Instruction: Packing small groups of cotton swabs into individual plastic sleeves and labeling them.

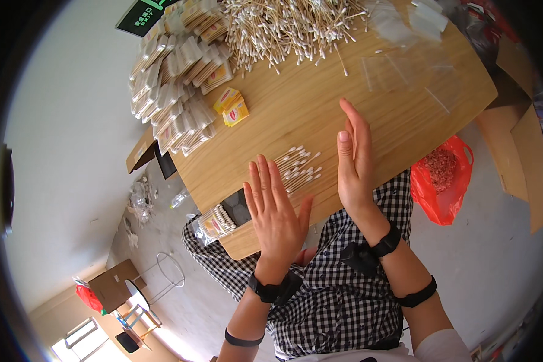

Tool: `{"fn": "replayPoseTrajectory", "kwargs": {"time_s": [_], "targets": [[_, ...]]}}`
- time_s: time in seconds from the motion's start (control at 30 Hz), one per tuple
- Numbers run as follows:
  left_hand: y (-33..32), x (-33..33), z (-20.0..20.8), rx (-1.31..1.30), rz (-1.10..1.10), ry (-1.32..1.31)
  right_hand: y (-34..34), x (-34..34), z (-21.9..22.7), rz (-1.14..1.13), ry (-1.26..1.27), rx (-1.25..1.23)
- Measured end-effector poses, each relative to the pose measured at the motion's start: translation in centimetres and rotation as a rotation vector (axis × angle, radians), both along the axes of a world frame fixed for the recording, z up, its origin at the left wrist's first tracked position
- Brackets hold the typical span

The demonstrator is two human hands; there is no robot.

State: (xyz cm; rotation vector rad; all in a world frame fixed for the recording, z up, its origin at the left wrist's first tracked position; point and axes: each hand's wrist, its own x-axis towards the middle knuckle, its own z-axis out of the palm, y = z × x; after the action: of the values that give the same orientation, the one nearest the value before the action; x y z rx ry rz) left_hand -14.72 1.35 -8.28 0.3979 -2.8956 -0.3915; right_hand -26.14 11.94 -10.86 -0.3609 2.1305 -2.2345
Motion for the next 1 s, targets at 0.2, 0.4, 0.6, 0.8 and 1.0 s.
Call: {"fn": "replayPoseTrajectory", "kwargs": {"time_s": [0.2, 0.4, 0.6, 0.8, 1.0], "targets": [[0.8, -1.4, -1.7, -0.057, -0.056, -0.238, -1.2, 0.7, -0.4, 0.15, 0.001, -0.043], [-1.3, 0.5, -0.3, 0.591, 0.195, 0.285, -1.2, 0.7, 0.1, 0.216, -0.03, -0.07], [-0.6, -0.2, -0.9, 1.222, 0.318, 0.582, -1.8, 1.7, 0.4, 0.265, -0.06, -0.108], [0.4, -1.0, -1.1, 1.284, 0.289, 0.616, -1.9, 2.3, 0.2, 0.28, -0.078, -0.113], [0.0, -2.1, -1.3, 1.299, 0.335, 0.691, -2.1, 1.8, 0.3, 0.258, -0.091, -0.123]]}}
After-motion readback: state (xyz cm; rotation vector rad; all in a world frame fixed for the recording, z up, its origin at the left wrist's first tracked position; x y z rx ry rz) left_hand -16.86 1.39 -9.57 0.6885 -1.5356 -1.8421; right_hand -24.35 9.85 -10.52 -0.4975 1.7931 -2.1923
